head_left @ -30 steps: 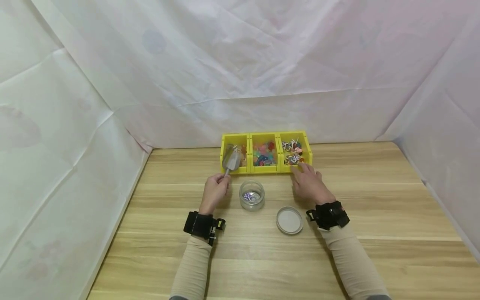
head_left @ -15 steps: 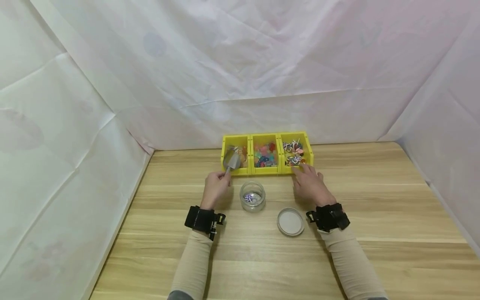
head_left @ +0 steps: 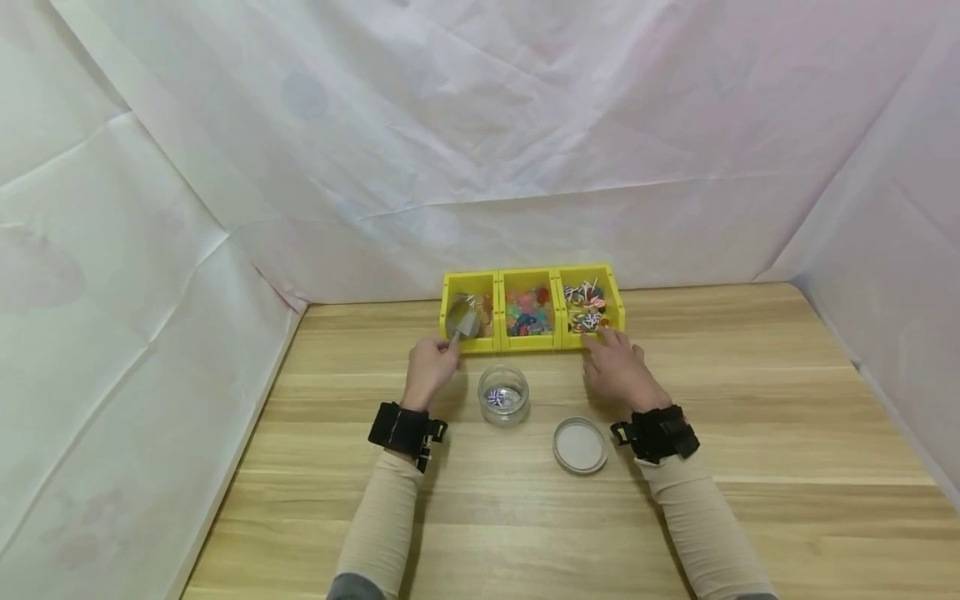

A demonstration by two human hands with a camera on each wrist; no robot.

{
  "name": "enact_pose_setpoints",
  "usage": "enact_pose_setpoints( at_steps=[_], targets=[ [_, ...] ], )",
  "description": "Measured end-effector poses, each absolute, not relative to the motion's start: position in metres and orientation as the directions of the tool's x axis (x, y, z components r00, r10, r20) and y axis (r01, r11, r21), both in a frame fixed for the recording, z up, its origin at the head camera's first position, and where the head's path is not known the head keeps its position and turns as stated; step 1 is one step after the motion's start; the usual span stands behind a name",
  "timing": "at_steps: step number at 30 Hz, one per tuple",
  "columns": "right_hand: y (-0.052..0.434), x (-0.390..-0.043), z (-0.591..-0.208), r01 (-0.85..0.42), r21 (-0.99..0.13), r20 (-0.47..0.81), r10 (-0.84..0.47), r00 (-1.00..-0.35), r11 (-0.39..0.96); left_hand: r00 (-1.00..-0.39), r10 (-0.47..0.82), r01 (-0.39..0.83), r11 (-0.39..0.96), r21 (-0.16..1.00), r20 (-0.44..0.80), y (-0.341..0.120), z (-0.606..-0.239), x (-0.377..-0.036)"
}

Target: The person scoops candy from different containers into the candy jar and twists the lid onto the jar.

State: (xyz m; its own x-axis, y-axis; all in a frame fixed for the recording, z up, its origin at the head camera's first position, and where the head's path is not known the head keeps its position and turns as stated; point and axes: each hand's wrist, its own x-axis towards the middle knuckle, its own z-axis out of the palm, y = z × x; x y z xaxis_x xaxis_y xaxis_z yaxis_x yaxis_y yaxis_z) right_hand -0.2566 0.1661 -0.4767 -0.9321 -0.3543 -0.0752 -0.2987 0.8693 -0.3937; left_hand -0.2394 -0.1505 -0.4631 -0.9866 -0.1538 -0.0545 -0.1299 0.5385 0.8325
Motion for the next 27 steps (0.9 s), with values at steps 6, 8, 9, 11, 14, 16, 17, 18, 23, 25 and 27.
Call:
enact_pose_setpoints(
  at_steps=[6, 8, 9, 11, 14, 16, 17, 18, 23, 25, 27],
  targets=[
    [0.167, -0.256, -0.476, -0.292, -0.406, -0.086, -0.354, -0.931, 0.866, -0.989, -0.142, -0.108, 0.598, 0.794, -0.028, -0.151, -0.458, -0.244],
    [0.167, -0.256, -0.477, -0.286, -0.411, -0.093, -0.352, -0.931, 0.866, -0.991, -0.133, -0.103, 0.619, 0.779, -0.025, -0.151, -0.455, -0.245],
    [0.167, -0.256, -0.477, -0.288, -0.411, -0.093, -0.354, -0.931, 0.865, -0.992, -0.128, -0.098, 0.632, 0.769, -0.021, -0.151, -0.453, -0.246],
    [0.166, -0.256, -0.477, -0.291, -0.407, -0.09, -0.355, -0.931, 0.866, -0.993, -0.114, -0.084, 0.653, 0.753, -0.011, -0.151, -0.45, -0.248],
    [0.165, -0.257, -0.477, -0.291, -0.403, -0.088, -0.353, -0.931, 0.868, -0.995, -0.103, -0.078, 0.67, 0.738, -0.012, -0.15, -0.446, -0.252],
    [0.165, -0.257, -0.478, -0.29, -0.401, -0.093, -0.353, -0.931, 0.869, -0.995, -0.102, -0.087, 0.669, 0.738, -0.025, -0.15, -0.446, -0.254],
    [0.165, -0.257, -0.478, -0.288, -0.403, -0.095, -0.353, -0.931, 0.868, -0.994, -0.102, -0.097, 0.669, 0.737, -0.039, -0.149, -0.445, -0.255],
    [0.165, -0.257, -0.478, -0.287, -0.406, -0.097, -0.353, -0.93, 0.868, -0.993, -0.104, -0.106, 0.67, 0.735, -0.048, -0.149, -0.445, -0.255],
    [0.165, -0.258, -0.479, -0.279, -0.411, -0.109, -0.351, -0.93, 0.868, -0.991, -0.106, -0.136, 0.685, 0.716, -0.086, -0.148, -0.443, -0.257],
    [0.165, -0.258, -0.479, -0.278, -0.407, -0.113, -0.349, -0.93, 0.87, -0.99, -0.11, -0.141, 0.689, 0.711, -0.09, -0.148, -0.442, -0.257],
    [0.165, -0.258, -0.479, -0.278, -0.406, -0.113, -0.35, -0.93, 0.87, -0.989, -0.115, -0.148, 0.691, 0.708, -0.094, -0.148, -0.442, -0.257]
  ],
)
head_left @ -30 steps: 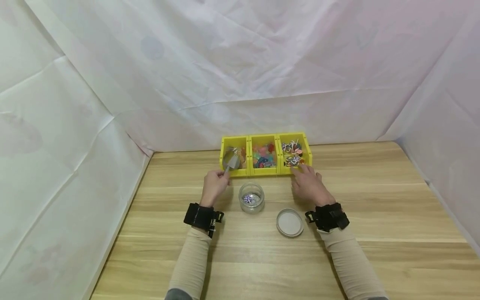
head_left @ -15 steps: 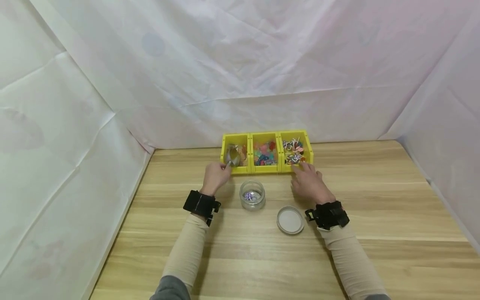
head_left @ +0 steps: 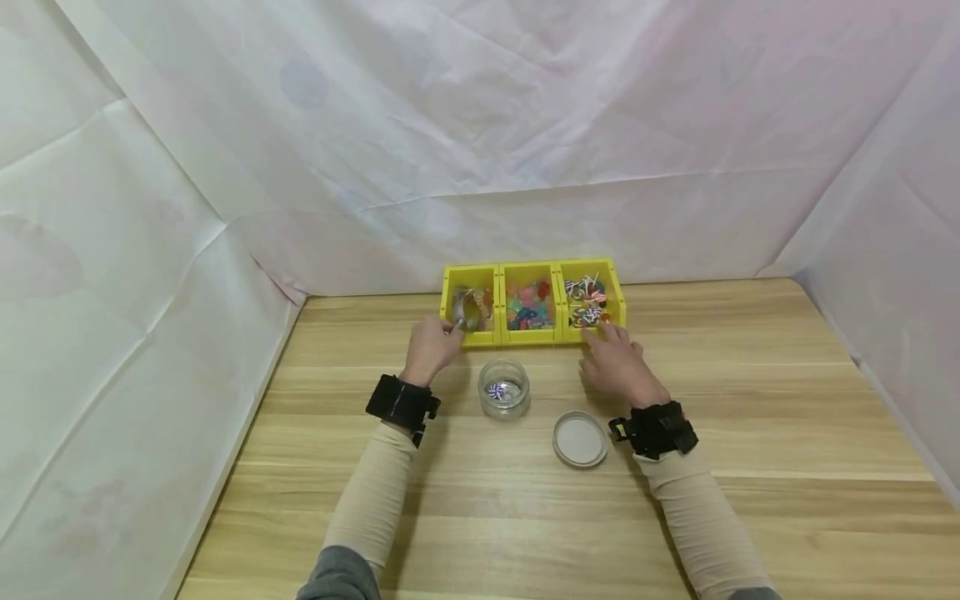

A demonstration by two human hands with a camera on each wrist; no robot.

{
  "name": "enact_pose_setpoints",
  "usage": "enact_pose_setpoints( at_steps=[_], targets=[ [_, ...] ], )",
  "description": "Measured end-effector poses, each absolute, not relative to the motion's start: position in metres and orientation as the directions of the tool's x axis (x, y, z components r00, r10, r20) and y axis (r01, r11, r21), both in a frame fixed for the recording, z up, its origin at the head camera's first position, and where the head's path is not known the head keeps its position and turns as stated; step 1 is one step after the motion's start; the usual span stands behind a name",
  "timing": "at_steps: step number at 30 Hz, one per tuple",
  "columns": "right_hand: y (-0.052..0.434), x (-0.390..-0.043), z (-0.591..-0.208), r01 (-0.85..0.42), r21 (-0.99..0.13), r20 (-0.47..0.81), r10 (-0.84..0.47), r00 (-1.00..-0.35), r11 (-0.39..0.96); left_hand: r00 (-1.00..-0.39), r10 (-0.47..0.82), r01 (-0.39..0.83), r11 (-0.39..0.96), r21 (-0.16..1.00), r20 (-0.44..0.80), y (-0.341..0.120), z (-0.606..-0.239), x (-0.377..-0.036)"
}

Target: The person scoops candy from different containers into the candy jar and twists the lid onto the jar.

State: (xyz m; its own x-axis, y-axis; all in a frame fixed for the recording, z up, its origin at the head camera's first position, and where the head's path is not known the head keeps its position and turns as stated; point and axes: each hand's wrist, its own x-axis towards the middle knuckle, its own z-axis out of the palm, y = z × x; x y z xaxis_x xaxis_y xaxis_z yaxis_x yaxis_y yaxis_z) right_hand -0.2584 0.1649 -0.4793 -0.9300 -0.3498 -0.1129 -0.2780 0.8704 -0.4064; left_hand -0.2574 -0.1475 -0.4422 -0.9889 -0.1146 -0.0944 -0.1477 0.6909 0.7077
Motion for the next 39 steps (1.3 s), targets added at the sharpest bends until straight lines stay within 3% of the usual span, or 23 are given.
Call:
enact_pose_setpoints(
  at_steps=[10, 20, 28, 39],
  targets=[
    [0.163, -0.255, -0.476, -0.283, -0.422, -0.093, -0.351, -0.932, 0.862, -0.992, -0.113, -0.123, 0.725, 0.677, -0.06, -0.146, -0.439, -0.258],
    [0.162, -0.255, -0.477, -0.284, -0.422, -0.09, -0.352, -0.932, 0.861, -0.993, -0.085, -0.115, 0.672, 0.731, -0.078, -0.152, -0.445, -0.26],
    [0.164, -0.257, -0.477, -0.275, -0.421, -0.097, -0.345, -0.934, 0.864, -0.997, -0.072, -0.07, 0.725, 0.685, -0.027, -0.145, -0.44, -0.258],
    [0.162, -0.257, -0.48, -0.273, -0.419, -0.108, -0.346, -0.932, 0.866, -0.993, -0.068, -0.115, 0.631, 0.767, -0.094, -0.159, -0.448, -0.261]
  ],
)
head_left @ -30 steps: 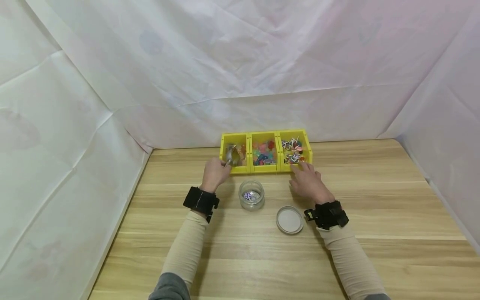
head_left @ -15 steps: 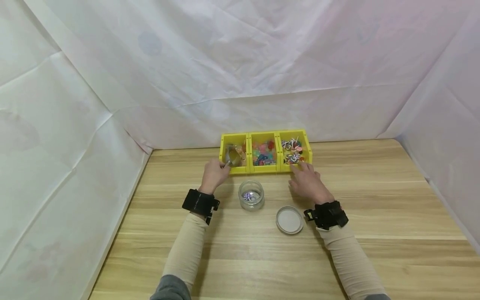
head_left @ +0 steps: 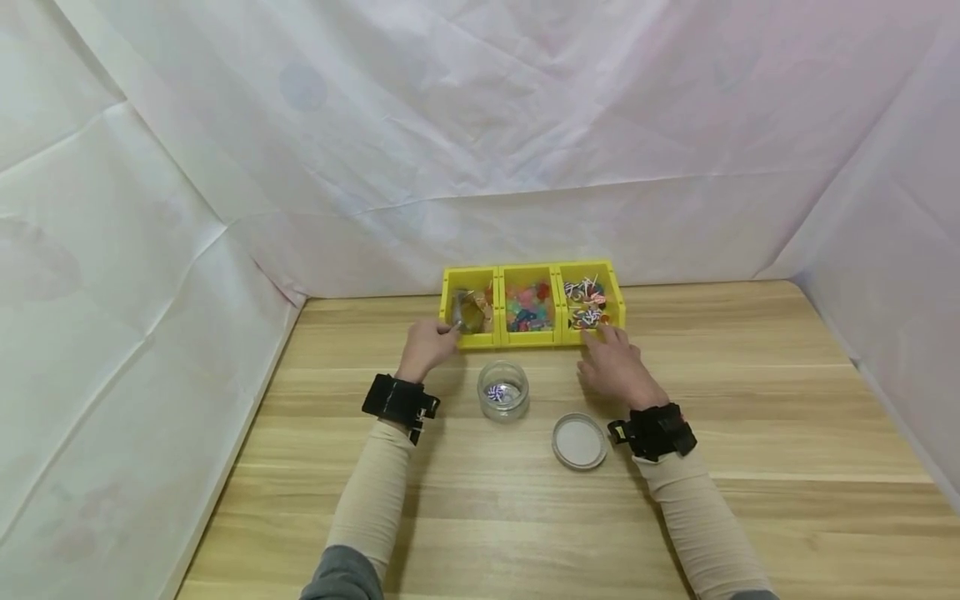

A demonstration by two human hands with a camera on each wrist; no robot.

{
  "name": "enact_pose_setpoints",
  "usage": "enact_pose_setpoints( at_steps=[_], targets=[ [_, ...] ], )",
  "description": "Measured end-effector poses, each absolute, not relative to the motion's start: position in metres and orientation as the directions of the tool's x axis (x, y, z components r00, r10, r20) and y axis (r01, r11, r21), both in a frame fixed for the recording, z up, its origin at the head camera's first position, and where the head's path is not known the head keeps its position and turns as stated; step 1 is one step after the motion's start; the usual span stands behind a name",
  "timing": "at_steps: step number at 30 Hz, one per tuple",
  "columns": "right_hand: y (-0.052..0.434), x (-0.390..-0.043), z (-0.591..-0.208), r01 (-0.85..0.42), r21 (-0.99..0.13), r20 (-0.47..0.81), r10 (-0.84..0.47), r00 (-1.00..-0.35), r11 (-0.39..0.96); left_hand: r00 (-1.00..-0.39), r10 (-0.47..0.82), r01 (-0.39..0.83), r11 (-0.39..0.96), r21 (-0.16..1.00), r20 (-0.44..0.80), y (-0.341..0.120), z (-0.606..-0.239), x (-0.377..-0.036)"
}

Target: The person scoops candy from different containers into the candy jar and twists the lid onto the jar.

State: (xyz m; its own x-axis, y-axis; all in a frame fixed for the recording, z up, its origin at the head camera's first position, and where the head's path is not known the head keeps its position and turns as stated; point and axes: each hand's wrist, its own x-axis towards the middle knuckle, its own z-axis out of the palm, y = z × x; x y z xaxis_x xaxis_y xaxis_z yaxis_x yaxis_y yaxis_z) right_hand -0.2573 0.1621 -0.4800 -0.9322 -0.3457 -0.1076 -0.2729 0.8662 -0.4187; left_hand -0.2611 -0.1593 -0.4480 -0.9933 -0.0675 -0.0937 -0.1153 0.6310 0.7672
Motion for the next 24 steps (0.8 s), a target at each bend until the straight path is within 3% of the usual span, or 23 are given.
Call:
enact_pose_setpoints(
  at_steps=[7, 24],
  targets=[
    [0.1623, -0.2579, -0.4802, -0.267, -0.442, -0.098, -0.342, -0.935, 0.857, -0.983, -0.068, -0.181, 0.565, 0.805, -0.173, -0.1667, -0.4489, -0.2625],
    [0.162, -0.2595, -0.4812, -0.261, -0.437, -0.1, -0.334, -0.937, 0.861, -0.969, -0.055, -0.221, 0.621, 0.752, -0.239, -0.1698, -0.4397, -0.2671]
  ],
)
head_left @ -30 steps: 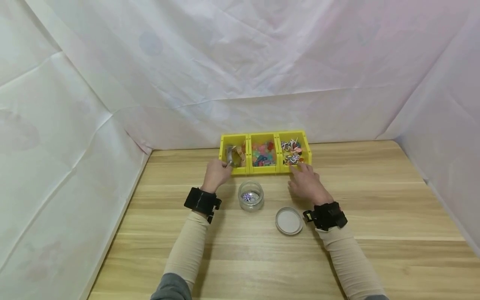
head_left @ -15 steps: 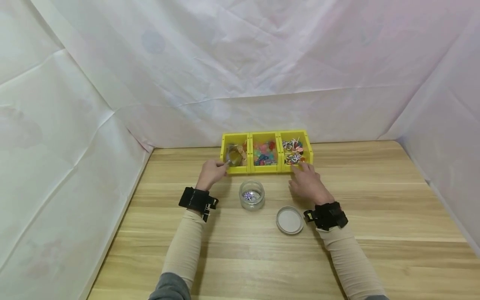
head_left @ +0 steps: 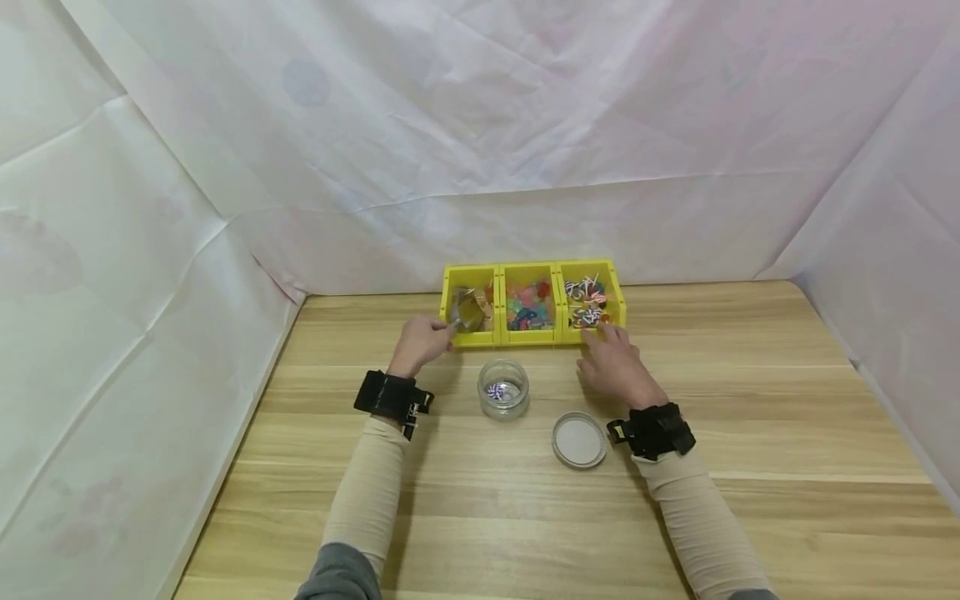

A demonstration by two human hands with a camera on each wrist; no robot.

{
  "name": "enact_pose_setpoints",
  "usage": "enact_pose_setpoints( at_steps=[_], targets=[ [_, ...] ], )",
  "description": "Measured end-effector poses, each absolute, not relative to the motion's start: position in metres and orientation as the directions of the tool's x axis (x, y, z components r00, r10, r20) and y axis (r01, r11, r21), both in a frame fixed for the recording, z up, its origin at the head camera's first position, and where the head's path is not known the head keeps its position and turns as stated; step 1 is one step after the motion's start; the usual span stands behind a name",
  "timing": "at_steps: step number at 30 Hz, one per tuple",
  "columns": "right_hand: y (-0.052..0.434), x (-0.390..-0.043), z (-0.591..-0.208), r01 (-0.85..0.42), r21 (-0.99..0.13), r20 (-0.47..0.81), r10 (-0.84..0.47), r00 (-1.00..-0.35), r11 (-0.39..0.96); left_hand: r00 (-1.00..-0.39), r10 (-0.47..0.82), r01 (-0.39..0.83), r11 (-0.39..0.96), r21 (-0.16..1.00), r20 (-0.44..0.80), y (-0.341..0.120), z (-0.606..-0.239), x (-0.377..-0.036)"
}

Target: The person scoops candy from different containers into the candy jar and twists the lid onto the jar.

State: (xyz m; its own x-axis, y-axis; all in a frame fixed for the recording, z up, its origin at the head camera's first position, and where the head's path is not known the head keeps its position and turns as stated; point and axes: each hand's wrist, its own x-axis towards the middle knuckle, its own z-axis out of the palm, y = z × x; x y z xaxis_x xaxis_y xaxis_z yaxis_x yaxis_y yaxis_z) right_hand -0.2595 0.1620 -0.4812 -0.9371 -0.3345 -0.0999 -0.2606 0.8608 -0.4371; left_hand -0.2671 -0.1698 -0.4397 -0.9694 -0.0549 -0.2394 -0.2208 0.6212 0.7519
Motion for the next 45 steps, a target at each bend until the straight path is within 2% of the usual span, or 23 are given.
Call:
enact_pose_setpoints(
  at_steps=[17, 26, 33, 45],
  targets=[
    [0.165, -0.257, -0.483, -0.276, -0.452, -0.073, -0.343, -0.937, 0.848, -0.987, -0.024, -0.135, 0.646, 0.752, -0.157, -0.162, -0.446, -0.273],
    [0.165, -0.256, -0.484, -0.285, -0.452, -0.063, -0.348, -0.935, 0.845, -0.975, -0.059, -0.212, 0.542, 0.813, -0.215, -0.162, -0.459, -0.27],
    [0.163, -0.256, -0.482, -0.288, -0.466, -0.062, -0.355, -0.933, 0.837, -0.978, -0.081, -0.206, 0.506, 0.837, -0.192, -0.158, -0.464, -0.268],
    [0.163, -0.258, -0.483, -0.278, -0.452, -0.077, -0.347, -0.935, 0.848, -0.967, -0.07, -0.252, 0.439, 0.862, -0.247, -0.161, -0.469, -0.267]
  ],
)
